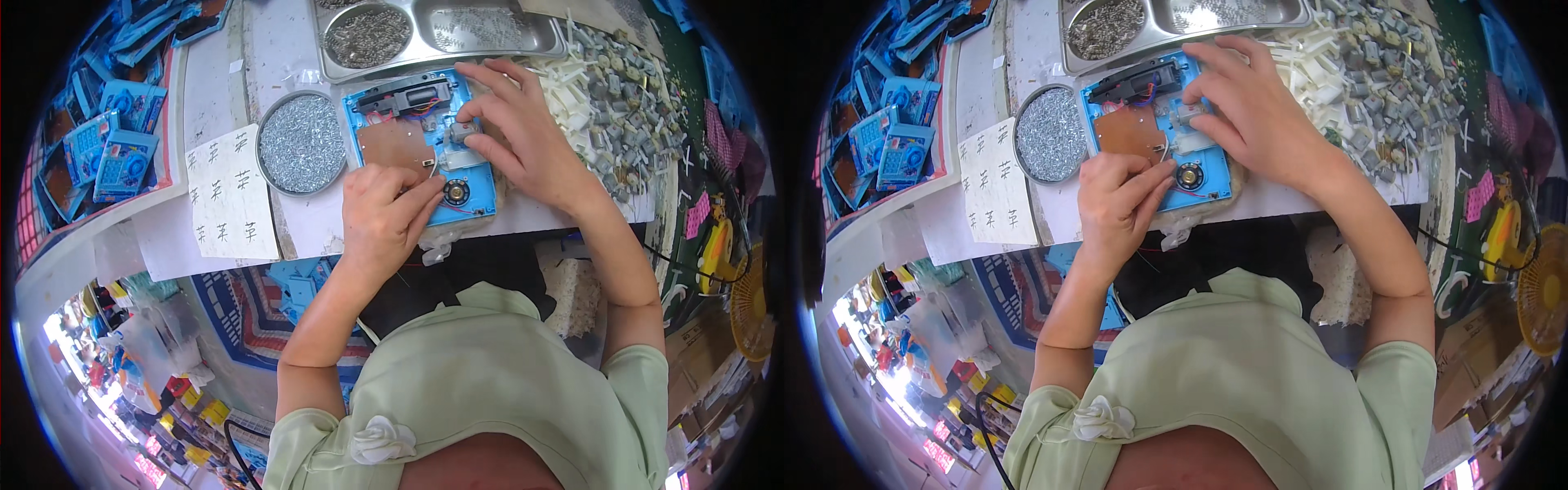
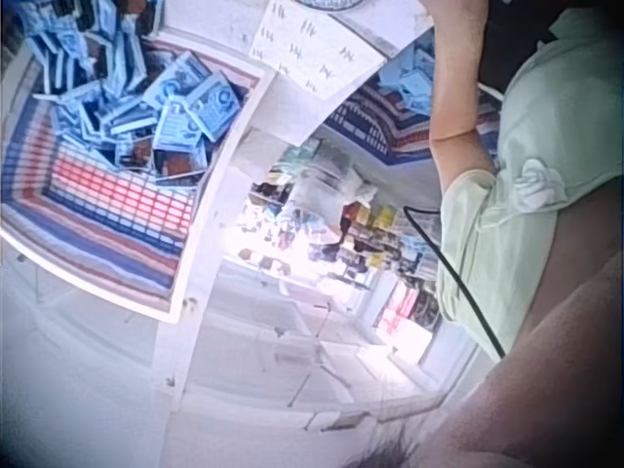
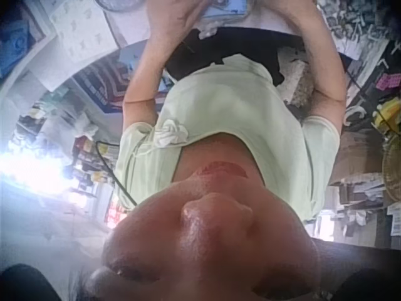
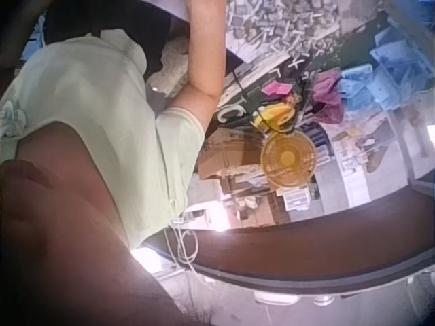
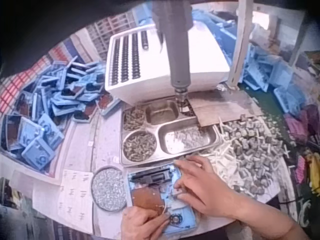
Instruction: Assemble internal components of a blue toy housing, including soldering wires and using a pneumatic screwdriver.
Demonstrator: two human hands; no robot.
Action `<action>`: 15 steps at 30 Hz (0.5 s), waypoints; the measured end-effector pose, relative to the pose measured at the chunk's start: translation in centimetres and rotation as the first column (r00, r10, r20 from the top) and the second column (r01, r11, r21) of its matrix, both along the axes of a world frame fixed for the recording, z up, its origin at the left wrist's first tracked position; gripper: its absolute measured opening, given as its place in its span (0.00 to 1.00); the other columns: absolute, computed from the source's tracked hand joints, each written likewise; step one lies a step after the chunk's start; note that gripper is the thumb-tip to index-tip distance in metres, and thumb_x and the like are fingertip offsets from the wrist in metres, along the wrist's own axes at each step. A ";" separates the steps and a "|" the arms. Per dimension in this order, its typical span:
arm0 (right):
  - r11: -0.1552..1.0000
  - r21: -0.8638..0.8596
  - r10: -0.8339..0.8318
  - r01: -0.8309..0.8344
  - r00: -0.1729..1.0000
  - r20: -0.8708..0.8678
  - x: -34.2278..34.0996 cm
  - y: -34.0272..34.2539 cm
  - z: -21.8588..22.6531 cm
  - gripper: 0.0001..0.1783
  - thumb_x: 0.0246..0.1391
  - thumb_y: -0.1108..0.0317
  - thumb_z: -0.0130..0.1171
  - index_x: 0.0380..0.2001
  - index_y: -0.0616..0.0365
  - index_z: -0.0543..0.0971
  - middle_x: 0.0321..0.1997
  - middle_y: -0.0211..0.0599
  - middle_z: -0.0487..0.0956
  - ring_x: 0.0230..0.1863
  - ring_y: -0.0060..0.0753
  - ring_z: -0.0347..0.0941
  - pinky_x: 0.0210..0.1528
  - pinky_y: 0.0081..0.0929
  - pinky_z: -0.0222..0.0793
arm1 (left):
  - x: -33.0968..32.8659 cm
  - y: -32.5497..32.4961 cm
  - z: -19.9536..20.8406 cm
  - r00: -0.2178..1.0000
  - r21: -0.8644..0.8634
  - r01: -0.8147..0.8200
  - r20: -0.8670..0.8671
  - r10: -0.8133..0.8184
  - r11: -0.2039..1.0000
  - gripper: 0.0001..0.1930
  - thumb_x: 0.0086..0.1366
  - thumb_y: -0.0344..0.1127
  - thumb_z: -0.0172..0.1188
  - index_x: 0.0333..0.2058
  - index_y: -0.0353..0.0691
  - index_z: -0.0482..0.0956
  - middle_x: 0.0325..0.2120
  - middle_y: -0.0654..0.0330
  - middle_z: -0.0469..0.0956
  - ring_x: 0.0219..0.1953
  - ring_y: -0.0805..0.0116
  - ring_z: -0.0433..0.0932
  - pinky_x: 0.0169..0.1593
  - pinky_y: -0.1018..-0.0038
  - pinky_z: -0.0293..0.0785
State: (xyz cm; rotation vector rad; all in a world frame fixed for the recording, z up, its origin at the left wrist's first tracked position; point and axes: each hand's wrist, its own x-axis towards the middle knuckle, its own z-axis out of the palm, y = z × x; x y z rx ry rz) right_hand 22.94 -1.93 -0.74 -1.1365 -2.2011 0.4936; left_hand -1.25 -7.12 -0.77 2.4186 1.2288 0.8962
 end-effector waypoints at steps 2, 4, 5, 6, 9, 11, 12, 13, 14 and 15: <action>1.000 -0.001 -0.007 0.007 1.000 0.011 -0.3 0.5 -0.1 0.13 0.55 0.67 0.66 0.43 0.53 0.78 0.69 0.43 0.70 0.68 0.63 0.58 0.69 0.52 0.59 | -0.2 0.0 0.2 0.998 -0.045 0.002 0.063 0.000 0.999 0.11 0.50 0.29 0.75 0.35 0.45 0.88 0.30 0.66 0.79 0.35 0.64 0.75 0.41 0.67 0.66; 1.000 0.005 -0.023 0.023 0.999 0.030 -0.5 0.8 -0.2 0.12 0.54 0.67 0.66 0.42 0.54 0.78 0.68 0.42 0.70 0.67 0.63 0.59 0.69 0.52 0.59 | -0.2 0.6 1.1 0.986 -0.112 0.015 0.168 0.004 0.994 0.09 0.50 0.31 0.75 0.32 0.45 0.86 0.29 0.67 0.77 0.35 0.64 0.75 0.42 0.66 0.65; 1.000 0.006 -0.018 0.018 0.999 0.038 -0.6 0.9 -0.1 0.12 0.54 0.67 0.66 0.42 0.53 0.78 0.68 0.42 0.71 0.67 0.63 0.59 0.69 0.52 0.59 | -0.4 1.0 1.0 0.984 -0.080 -0.026 0.172 0.039 0.996 0.09 0.50 0.31 0.75 0.31 0.45 0.85 0.29 0.67 0.77 0.35 0.64 0.75 0.42 0.66 0.65; 1.000 0.007 -0.015 0.014 0.999 0.047 -0.6 1.0 0.0 0.12 0.53 0.67 0.66 0.41 0.53 0.78 0.68 0.41 0.71 0.67 0.63 0.59 0.69 0.51 0.59 | -0.6 1.8 0.8 0.981 -0.049 -0.065 0.178 0.073 0.997 0.09 0.49 0.31 0.75 0.31 0.45 0.84 0.29 0.67 0.77 0.35 0.64 0.75 0.42 0.66 0.65; 1.000 -0.001 -0.017 0.017 0.997 0.072 -0.8 1.1 0.2 0.13 0.52 0.67 0.67 0.41 0.53 0.78 0.68 0.41 0.71 0.67 0.63 0.59 0.69 0.51 0.60 | 0.1 4.3 0.6 0.975 0.073 -0.163 0.166 0.149 0.984 0.10 0.49 0.33 0.74 0.29 0.47 0.82 0.28 0.66 0.76 0.35 0.64 0.75 0.44 0.64 0.64; 1.000 -0.010 -0.021 0.022 0.996 0.089 -0.8 1.1 0.3 0.13 0.52 0.67 0.67 0.40 0.53 0.79 0.68 0.40 0.71 0.67 0.62 0.59 0.68 0.51 0.60 | 0.8 5.6 0.1 0.977 0.153 -0.193 0.126 0.175 0.969 0.10 0.50 0.35 0.73 0.29 0.48 0.81 0.28 0.67 0.76 0.35 0.64 0.75 0.46 0.63 0.62; 1.000 -0.015 -0.023 0.025 0.995 0.098 -0.8 1.2 0.4 0.12 0.52 0.67 0.68 0.40 0.54 0.79 0.68 0.40 0.72 0.67 0.62 0.59 0.68 0.51 0.60 | 1.2 6.1 -0.2 0.979 0.187 -0.194 0.094 0.179 0.963 0.10 0.50 0.35 0.73 0.30 0.49 0.81 0.28 0.67 0.76 0.36 0.64 0.75 0.47 0.62 0.62; 0.999 -0.020 -0.025 0.027 0.994 0.107 -0.8 1.2 0.5 0.12 0.51 0.67 0.68 0.40 0.54 0.79 0.68 0.40 0.72 0.67 0.62 0.59 0.68 0.50 0.60 | 1.3 6.3 -0.4 0.981 0.220 -0.194 0.062 0.185 0.956 0.10 0.50 0.36 0.73 0.31 0.49 0.81 0.28 0.67 0.76 0.36 0.64 0.75 0.48 0.61 0.61; 0.999 -0.026 -0.024 0.027 0.993 0.114 -0.9 1.3 0.6 0.12 0.51 0.68 0.68 0.39 0.54 0.79 0.67 0.40 0.72 0.67 0.61 0.58 0.68 0.50 0.60 | 1.5 6.4 -0.5 0.982 0.233 -0.188 0.044 0.183 0.954 0.09 0.51 0.36 0.73 0.31 0.49 0.81 0.27 0.67 0.75 0.36 0.65 0.75 0.49 0.61 0.60; 0.999 -0.032 -0.023 0.027 0.992 0.120 -0.9 1.3 0.8 0.12 0.51 0.68 0.68 0.39 0.54 0.79 0.67 0.41 0.72 0.67 0.60 0.58 0.69 0.49 0.60 | 1.5 6.4 -0.5 0.983 0.245 -0.182 0.026 0.182 0.952 0.09 0.51 0.37 0.72 0.30 0.50 0.81 0.27 0.68 0.75 0.36 0.65 0.75 0.49 0.61 0.59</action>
